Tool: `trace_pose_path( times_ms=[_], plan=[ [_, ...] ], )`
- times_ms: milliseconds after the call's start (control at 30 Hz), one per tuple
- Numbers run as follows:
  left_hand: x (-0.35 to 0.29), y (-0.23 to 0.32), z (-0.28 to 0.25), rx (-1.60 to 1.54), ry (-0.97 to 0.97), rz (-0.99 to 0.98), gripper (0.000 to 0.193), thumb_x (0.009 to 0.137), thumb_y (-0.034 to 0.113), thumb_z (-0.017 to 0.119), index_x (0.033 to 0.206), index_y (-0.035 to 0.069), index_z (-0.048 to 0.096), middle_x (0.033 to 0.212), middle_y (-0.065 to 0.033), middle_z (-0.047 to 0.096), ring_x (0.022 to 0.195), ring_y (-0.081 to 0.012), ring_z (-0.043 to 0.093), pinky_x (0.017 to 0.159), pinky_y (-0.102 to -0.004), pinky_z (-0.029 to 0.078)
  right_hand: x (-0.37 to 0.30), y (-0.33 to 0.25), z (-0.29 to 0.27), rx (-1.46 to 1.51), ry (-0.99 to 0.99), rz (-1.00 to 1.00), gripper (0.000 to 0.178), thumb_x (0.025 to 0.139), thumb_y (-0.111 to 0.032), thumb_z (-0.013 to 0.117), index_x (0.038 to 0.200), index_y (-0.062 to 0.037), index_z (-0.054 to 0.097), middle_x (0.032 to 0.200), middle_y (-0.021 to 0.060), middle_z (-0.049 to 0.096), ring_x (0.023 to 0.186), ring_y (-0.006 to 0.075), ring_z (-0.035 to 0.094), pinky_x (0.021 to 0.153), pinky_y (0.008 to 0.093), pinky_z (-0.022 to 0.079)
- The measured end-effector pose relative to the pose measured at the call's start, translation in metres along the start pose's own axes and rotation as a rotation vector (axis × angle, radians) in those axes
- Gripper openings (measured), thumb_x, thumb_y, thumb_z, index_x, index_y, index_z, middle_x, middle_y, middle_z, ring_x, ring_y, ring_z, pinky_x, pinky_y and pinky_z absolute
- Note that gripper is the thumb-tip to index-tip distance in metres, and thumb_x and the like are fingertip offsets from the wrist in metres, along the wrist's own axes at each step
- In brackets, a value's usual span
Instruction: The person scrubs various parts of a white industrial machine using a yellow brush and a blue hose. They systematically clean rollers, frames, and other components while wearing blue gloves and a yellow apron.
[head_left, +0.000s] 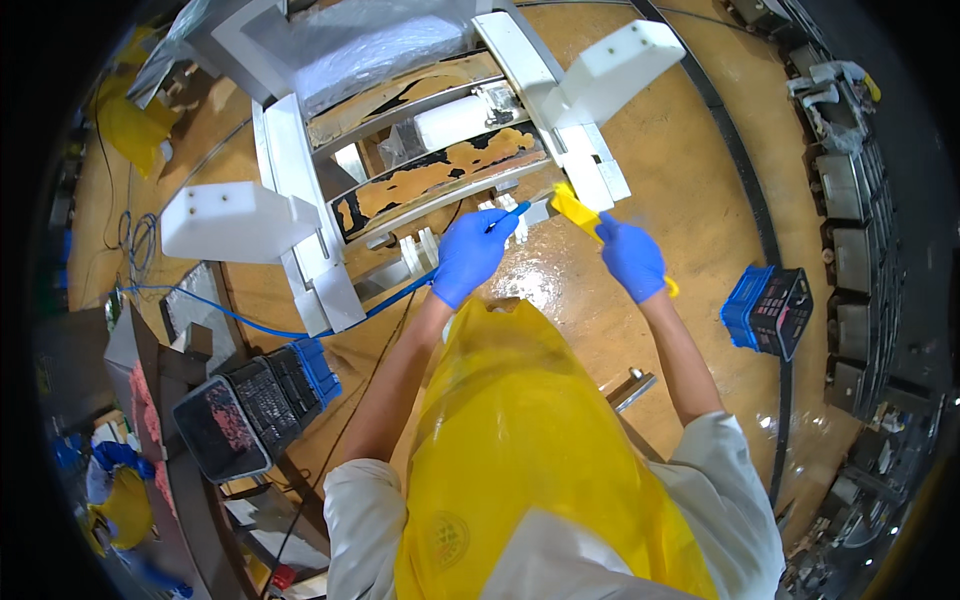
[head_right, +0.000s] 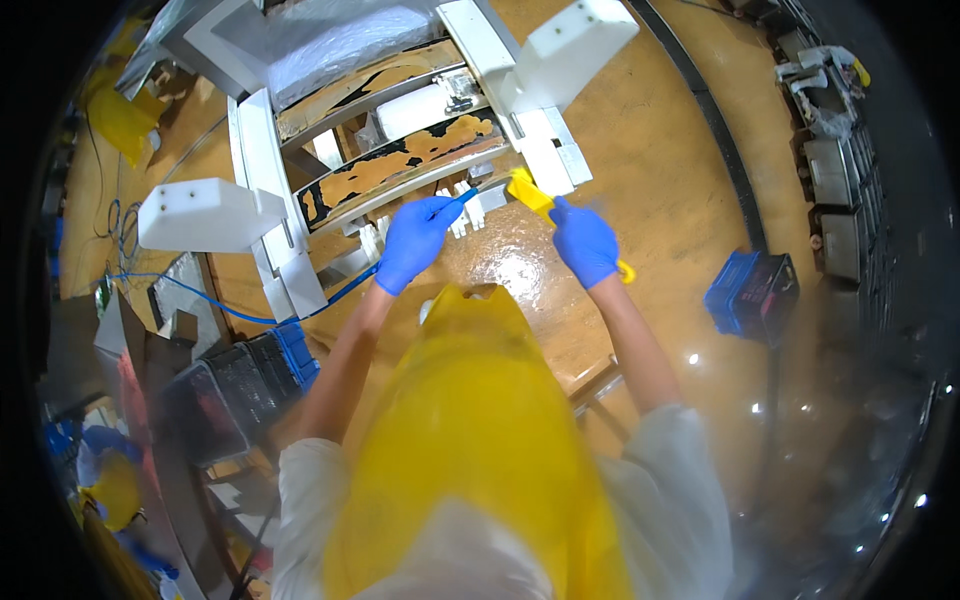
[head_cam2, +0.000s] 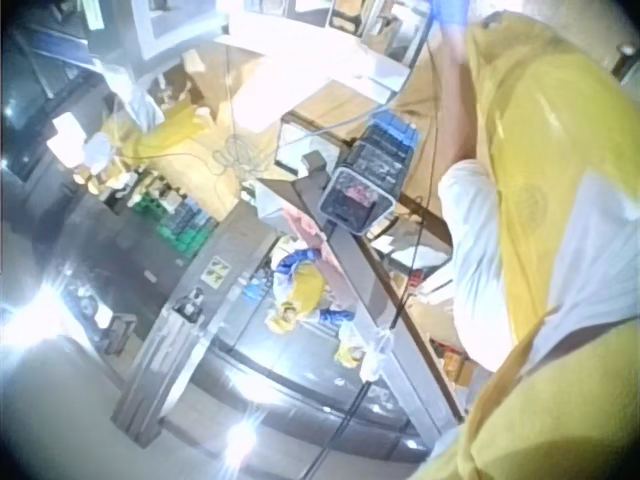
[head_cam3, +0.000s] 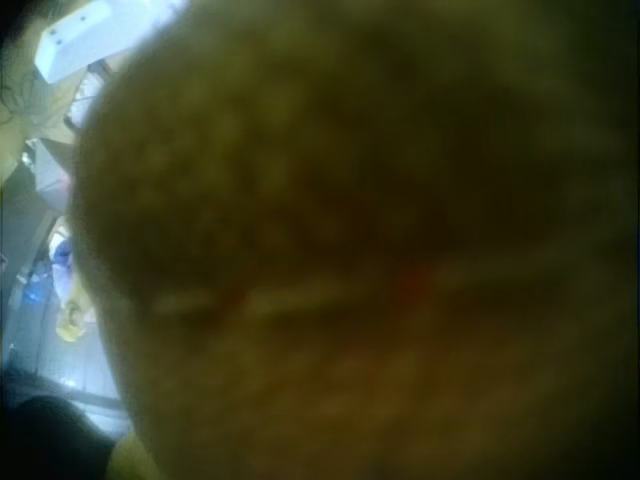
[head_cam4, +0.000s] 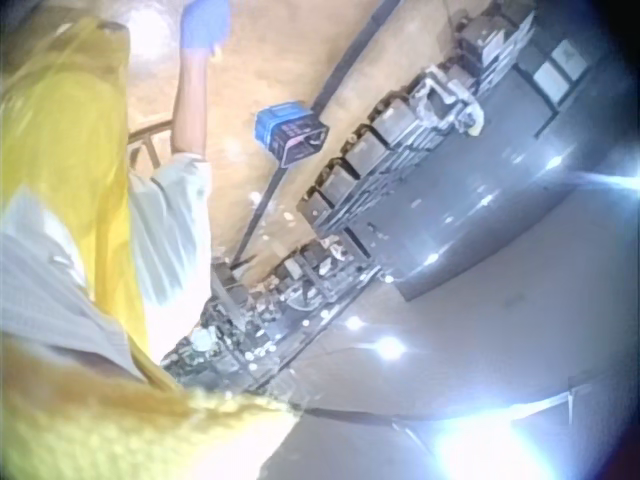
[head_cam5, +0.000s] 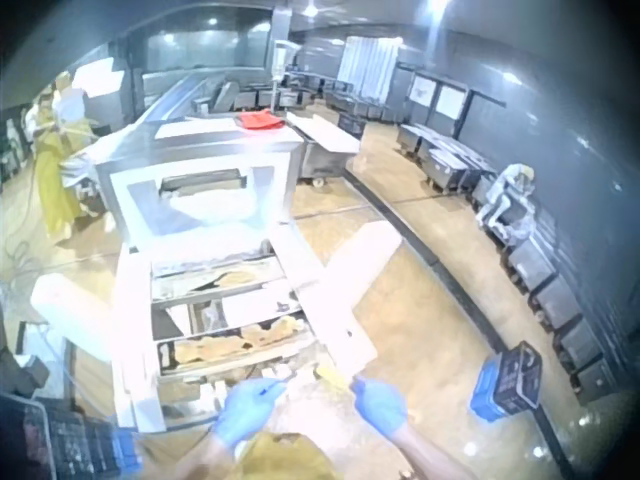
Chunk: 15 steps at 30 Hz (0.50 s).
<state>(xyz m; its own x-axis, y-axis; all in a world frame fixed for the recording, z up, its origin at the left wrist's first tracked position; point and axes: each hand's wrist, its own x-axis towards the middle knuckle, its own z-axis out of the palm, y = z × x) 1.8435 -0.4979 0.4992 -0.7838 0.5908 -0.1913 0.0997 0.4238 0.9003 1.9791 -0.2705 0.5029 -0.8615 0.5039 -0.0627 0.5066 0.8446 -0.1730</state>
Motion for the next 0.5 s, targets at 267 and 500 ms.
trace_pose_path(
  times_ms=[267,500],
  plan=[
    [-0.004,0.006,-0.023,-0.061,-0.094,0.009,0.03,0.09,0.029,0.063,0.099,0.001,0.069,0.065,-0.0089,0.058,0.061,-0.0113,0.05,0.06,-0.0292,0.044,-0.002,0.01,0.02,0.427,-0.107,0.11,0.031,0.092,-0.029,0.057,0.114,-0.0081,0.066,0.089,0.0245,0.064,0.078,0.039,0.066,0.067,0.041,0.051],
    [0.005,0.005,-0.03,-0.049,0.011,0.058,0.03,0.089,0.029,0.062,0.099,0.002,0.07,0.073,-0.0125,0.065,0.065,-0.0145,0.059,0.065,-0.0307,0.046,0.025,0.001,0.053,0.38,0.066,0.217,0.037,0.092,-0.031,0.06,0.121,-0.0071,0.063,0.083,0.0178,0.07,0.067,0.0244,0.068,0.064,0.0383,0.051]
  ],
)
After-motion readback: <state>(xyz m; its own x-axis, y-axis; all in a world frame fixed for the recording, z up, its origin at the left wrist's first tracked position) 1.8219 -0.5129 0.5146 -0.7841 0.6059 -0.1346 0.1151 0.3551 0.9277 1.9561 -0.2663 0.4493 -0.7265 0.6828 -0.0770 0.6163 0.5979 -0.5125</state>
